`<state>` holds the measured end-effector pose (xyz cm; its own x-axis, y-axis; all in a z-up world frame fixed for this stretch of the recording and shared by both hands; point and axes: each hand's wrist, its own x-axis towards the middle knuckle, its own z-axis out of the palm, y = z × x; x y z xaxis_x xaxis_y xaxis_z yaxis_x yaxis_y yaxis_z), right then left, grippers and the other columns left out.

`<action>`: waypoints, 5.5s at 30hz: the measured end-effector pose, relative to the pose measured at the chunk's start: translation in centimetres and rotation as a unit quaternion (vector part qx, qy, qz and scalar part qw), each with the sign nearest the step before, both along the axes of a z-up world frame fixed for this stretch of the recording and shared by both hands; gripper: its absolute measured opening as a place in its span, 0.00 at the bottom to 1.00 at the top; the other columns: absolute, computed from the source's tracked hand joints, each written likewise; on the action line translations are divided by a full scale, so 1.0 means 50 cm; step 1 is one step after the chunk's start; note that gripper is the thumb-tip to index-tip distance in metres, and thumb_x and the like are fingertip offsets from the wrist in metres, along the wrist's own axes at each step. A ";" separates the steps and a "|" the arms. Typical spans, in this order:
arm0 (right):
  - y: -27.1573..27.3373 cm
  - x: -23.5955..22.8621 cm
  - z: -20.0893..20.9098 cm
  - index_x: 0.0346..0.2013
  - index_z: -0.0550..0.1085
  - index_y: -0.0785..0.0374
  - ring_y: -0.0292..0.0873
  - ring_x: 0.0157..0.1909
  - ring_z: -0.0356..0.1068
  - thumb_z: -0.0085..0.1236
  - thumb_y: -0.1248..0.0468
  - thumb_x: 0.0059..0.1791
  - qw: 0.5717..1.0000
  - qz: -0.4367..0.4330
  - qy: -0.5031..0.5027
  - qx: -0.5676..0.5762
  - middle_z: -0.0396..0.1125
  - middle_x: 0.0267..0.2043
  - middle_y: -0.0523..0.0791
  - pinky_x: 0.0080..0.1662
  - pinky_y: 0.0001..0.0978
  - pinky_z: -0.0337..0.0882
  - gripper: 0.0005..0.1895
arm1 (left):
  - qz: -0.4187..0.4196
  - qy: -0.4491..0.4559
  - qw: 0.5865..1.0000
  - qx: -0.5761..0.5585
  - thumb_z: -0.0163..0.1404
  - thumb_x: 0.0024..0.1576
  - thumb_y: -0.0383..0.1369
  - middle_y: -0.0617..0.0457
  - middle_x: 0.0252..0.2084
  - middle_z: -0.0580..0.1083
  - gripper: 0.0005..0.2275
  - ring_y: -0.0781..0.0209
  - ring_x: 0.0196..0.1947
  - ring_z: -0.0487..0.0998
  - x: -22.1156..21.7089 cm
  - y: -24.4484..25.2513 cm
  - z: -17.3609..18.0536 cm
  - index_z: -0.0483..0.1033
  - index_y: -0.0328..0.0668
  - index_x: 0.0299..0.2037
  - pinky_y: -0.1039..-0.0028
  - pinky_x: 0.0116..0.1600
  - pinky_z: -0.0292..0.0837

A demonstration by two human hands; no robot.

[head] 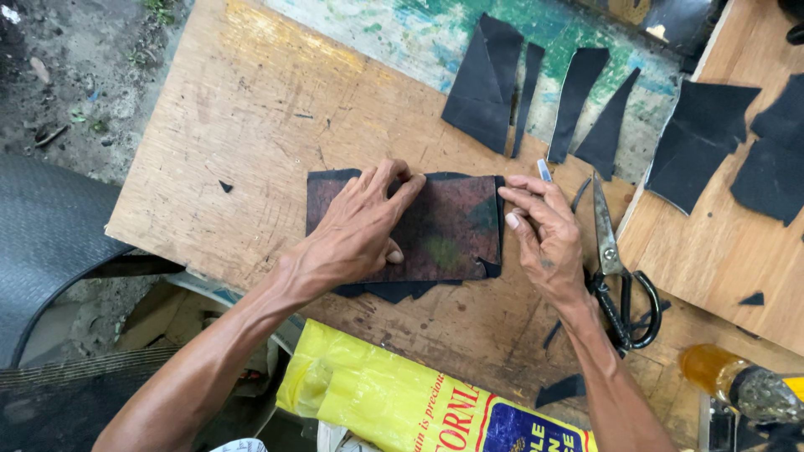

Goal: The person cuts black leather pieces on a wooden workbench using scissors. They align the pieces, trim edges, and occasionally use a marker to mark lines before cutting. The person also handles a reddish-brown leather piece and a small jar of adhesive.

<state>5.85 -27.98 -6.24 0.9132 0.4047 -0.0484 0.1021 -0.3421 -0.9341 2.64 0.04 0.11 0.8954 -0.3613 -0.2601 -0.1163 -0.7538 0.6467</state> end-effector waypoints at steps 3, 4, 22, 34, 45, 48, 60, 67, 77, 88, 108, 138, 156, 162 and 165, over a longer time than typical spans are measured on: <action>0.002 -0.001 0.003 0.55 0.76 0.71 0.38 0.56 0.69 0.52 0.77 0.53 1.000 -0.001 -0.003 0.000 0.63 0.63 0.49 0.54 0.26 0.74 0.16 | 0.001 0.002 1.000 -0.003 0.68 0.33 0.25 0.41 0.58 0.62 0.44 0.40 0.55 0.66 0.001 0.000 0.003 0.61 0.32 0.65 0.56 0.59 0.65; 0.002 -0.001 0.002 0.55 0.76 0.70 0.38 0.57 0.69 0.53 0.77 0.52 1.000 -0.001 -0.003 0.004 0.63 0.63 0.49 0.54 0.26 0.74 0.16 | 0.002 0.006 1.000 -0.001 0.68 0.33 0.25 0.41 0.58 0.62 0.44 0.40 0.55 0.66 0.001 -0.001 0.005 0.60 0.33 0.65 0.56 0.59 0.65; 0.006 -0.002 0.019 0.62 0.71 0.67 0.44 0.60 0.69 0.61 0.74 0.51 0.999 0.003 -0.027 -0.038 0.64 0.63 0.49 0.56 0.31 0.73 0.24 | 0.215 -0.183 0.959 -0.022 0.61 0.58 0.27 0.45 0.42 0.78 0.12 0.52 0.40 0.82 -0.004 0.092 0.039 0.70 0.39 0.46 0.65 0.43 0.80; 0.051 0.044 0.072 0.55 0.72 0.68 0.44 0.46 0.70 0.70 0.74 0.40 0.991 0.038 -0.031 -0.128 0.61 0.48 0.50 0.43 0.30 0.76 0.29 | 0.056 -0.254 0.963 -0.077 0.54 0.54 0.24 0.46 0.67 0.67 0.17 0.49 0.51 0.76 -0.095 -0.045 -0.062 0.74 0.37 0.55 0.61 0.55 0.74; 0.072 0.044 0.042 0.35 0.73 0.70 0.50 0.37 0.70 0.61 0.79 0.48 0.971 0.007 -0.192 -0.142 0.67 0.34 0.50 0.41 0.38 0.69 0.06 | -0.037 -0.206 0.969 0.133 0.47 0.53 0.29 0.40 0.75 0.55 0.27 0.56 0.39 0.69 -0.064 -0.127 -0.098 0.67 0.29 0.66 0.65 0.41 0.64; 0.061 0.037 0.046 0.34 0.73 0.69 0.51 0.40 0.71 0.59 0.80 0.46 0.954 0.022 -0.270 -0.127 0.70 0.36 0.50 0.46 0.42 0.70 0.07 | -0.027 -0.200 0.970 0.135 0.48 0.50 0.29 0.41 0.75 0.54 0.30 0.56 0.40 0.69 -0.066 -0.131 -0.094 0.66 0.29 0.66 0.65 0.42 0.64; -0.059 0.011 0.193 0.56 0.78 0.65 0.44 0.35 0.69 0.64 0.75 0.48 0.978 -0.014 0.082 -0.192 0.72 0.36 0.50 0.37 0.35 0.71 0.21 | 0.063 -0.184 0.981 0.009 0.51 0.58 0.29 0.46 0.72 0.63 0.20 0.54 0.43 0.68 -0.086 -0.095 -0.111 0.71 0.31 0.61 0.64 0.48 0.66; 0.104 0.028 0.070 0.50 0.77 0.69 0.56 0.48 0.70 0.62 0.71 0.50 0.958 0.052 -0.239 -0.151 0.70 0.46 0.53 0.51 0.44 0.70 0.14 | 0.021 -0.199 0.976 0.085 0.49 0.50 0.28 0.47 0.73 0.60 0.27 0.53 0.42 0.66 -0.090 -0.064 -0.099 0.70 0.29 0.63 0.65 0.50 0.63; 0.046 -0.063 0.201 0.38 0.75 0.67 0.46 0.43 0.75 0.58 0.79 0.45 0.977 0.050 -0.159 -0.134 0.71 0.38 0.52 0.47 0.36 0.72 0.10 | 0.036 -0.236 0.965 0.110 0.50 0.51 0.29 0.48 0.74 0.58 0.26 0.53 0.46 0.66 -0.091 -0.074 -0.098 0.70 0.30 0.63 0.65 0.49 0.61; 0.019 -0.090 0.081 0.48 0.67 0.70 0.39 0.37 0.75 0.57 0.76 0.53 0.956 -0.210 0.135 0.152 0.70 0.41 0.46 0.43 0.29 0.81 0.10 | 0.101 -0.235 0.967 0.005 0.58 0.54 0.32 0.47 0.67 0.67 0.17 0.46 0.58 0.67 -0.168 -0.075 -0.080 0.76 0.37 0.54 0.54 0.61 0.62; 0.032 -0.141 0.038 0.61 0.71 0.71 0.32 0.31 0.72 0.61 0.73 0.49 0.960 -0.119 0.250 0.044 0.69 0.39 0.43 0.29 0.20 0.71 0.25 | 0.086 -0.149 0.985 0.022 0.57 0.51 0.33 0.47 0.68 0.60 0.27 0.45 0.63 0.61 -0.148 -0.076 -0.059 0.69 0.38 0.64 0.52 0.64 0.55; 0.033 -0.131 0.048 0.61 0.71 0.72 0.31 0.29 0.70 0.63 0.72 0.48 0.964 -0.088 0.252 0.022 0.70 0.36 0.44 0.28 0.18 0.68 0.26 | 0.184 -0.164 0.969 0.010 0.64 0.51 0.37 0.48 0.71 0.63 0.20 0.45 0.69 0.61 -0.213 -0.072 -0.040 0.79 0.48 0.54 0.51 0.66 0.52; 0.034 -0.133 0.041 0.59 0.72 0.74 0.32 0.30 0.72 0.64 0.73 0.48 0.965 -0.098 0.242 0.038 0.72 0.36 0.47 0.27 0.18 0.69 0.25 | 0.199 -0.176 0.964 0.015 0.65 0.50 0.39 0.48 0.69 0.64 0.17 0.45 0.68 0.62 -0.208 -0.083 -0.041 0.81 0.49 0.50 0.53 0.65 0.52; 0.039 -0.132 0.044 0.59 0.72 0.73 0.32 0.28 0.72 0.64 0.72 0.47 0.964 -0.102 0.244 0.015 0.73 0.34 0.46 0.27 0.18 0.69 0.25 | 0.201 -0.176 0.964 0.014 0.65 0.50 0.39 0.48 0.69 0.65 0.18 0.45 0.68 0.62 -0.209 -0.084 -0.041 0.81 0.49 0.50 0.53 0.65 0.53; 0.046 -0.130 0.050 0.58 0.72 0.73 0.32 0.28 0.72 0.64 0.73 0.47 0.966 -0.097 0.239 -0.002 0.74 0.33 0.46 0.26 0.18 0.68 0.24 | 0.200 -0.176 0.964 0.015 0.64 0.50 0.39 0.48 0.70 0.64 0.17 0.45 0.68 0.62 -0.209 -0.086 -0.042 0.81 0.50 0.50 0.52 0.66 0.52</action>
